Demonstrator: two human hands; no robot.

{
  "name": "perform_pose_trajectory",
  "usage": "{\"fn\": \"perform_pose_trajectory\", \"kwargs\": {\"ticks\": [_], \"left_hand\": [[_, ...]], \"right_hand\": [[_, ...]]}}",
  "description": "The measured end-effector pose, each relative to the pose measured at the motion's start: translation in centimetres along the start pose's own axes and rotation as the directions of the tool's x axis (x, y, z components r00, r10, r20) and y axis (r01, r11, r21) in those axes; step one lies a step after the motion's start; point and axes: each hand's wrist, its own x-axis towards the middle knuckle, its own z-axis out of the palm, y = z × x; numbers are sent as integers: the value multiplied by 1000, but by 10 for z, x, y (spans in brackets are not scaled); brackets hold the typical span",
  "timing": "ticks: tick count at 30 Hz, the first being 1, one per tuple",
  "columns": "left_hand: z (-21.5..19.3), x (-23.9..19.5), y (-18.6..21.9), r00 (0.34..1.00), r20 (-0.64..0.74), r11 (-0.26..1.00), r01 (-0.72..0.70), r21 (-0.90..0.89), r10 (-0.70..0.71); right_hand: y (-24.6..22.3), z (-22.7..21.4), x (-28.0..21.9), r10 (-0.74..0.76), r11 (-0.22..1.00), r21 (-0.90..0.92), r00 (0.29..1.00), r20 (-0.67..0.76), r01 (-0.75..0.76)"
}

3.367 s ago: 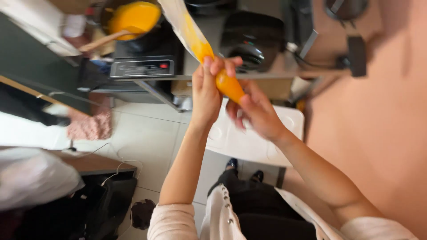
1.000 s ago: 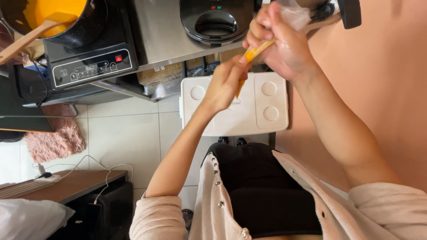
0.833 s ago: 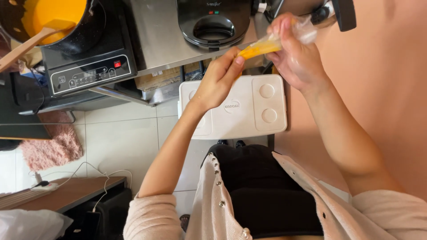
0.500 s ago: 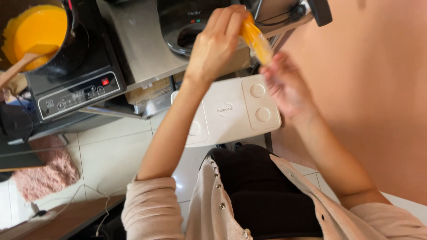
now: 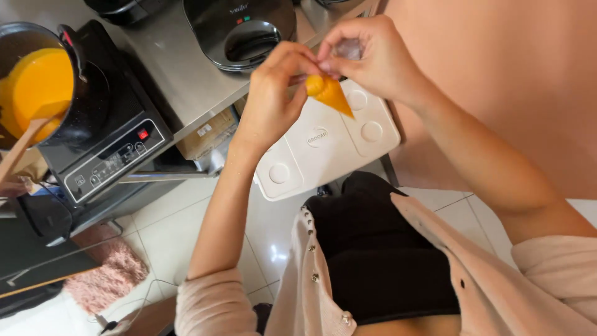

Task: The person pours a yellow liquid from a plastic bottle into a piping bag, then twists and seals the bag. They place the bag on a tray and proceed to rinse the empty bottle under running water in the sink.

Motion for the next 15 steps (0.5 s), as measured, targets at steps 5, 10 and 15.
{"fn": "perform_pose_trajectory", "kwargs": {"ticks": [5, 10, 15], "left_hand": [[3, -6, 10, 975, -224, 997, 22, 78, -4], [9, -4, 5, 902, -430, 997, 53, 48, -28], [14, -13, -45, 825, -528, 976, 127, -176, -203]], "right_hand": [[-20, 47, -15, -437, 818, -505, 868, -236, 275], [-37, 58, -16, -544, 788, -445, 820, -179, 425], [-36, 66, -4, -619, 664, -556, 785, -34, 499]]}}
